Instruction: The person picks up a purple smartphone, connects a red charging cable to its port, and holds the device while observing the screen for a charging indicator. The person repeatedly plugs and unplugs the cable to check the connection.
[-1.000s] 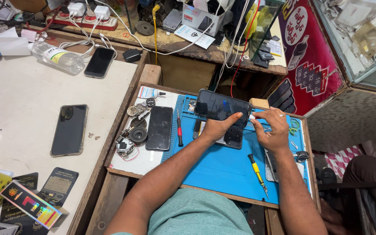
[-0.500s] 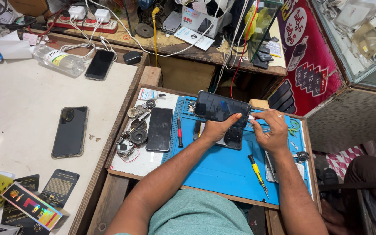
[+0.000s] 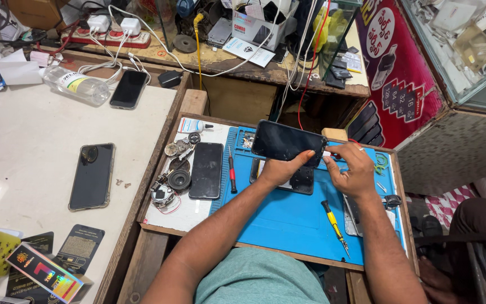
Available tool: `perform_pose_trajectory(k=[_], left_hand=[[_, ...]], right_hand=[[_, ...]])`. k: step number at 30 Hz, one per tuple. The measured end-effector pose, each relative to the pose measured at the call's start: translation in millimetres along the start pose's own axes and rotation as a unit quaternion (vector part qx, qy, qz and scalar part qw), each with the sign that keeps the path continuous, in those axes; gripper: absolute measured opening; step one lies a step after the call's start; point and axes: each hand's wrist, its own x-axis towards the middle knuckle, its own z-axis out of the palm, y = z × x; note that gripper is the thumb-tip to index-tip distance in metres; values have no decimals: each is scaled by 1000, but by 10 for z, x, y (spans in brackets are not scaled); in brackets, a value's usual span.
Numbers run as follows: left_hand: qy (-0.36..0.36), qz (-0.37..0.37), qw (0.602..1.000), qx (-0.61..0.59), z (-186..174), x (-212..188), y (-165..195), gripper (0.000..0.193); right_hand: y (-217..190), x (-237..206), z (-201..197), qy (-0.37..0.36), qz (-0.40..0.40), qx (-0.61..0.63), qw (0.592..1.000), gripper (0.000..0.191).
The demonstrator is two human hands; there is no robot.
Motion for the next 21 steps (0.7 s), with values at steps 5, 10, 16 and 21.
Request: perform_pose_trajectory(k=[5, 10, 16, 21], left_hand=[[-33, 48, 994, 92, -15, -1, 30, 27], [-25, -19, 997, 73, -4, -6, 13, 30], [-21, -12, 999, 38, -14, -2, -36, 29], [-26, -36, 998, 52, -25, 15, -63, 28]], right_hand=[[85, -12, -32, -28, 30, 22, 999, 20], [139, -44, -13, -31, 15, 26, 999, 19], [149, -55, 1, -36, 29, 24, 999, 18], [137, -37, -11, -20, 1, 18, 1000, 16]])
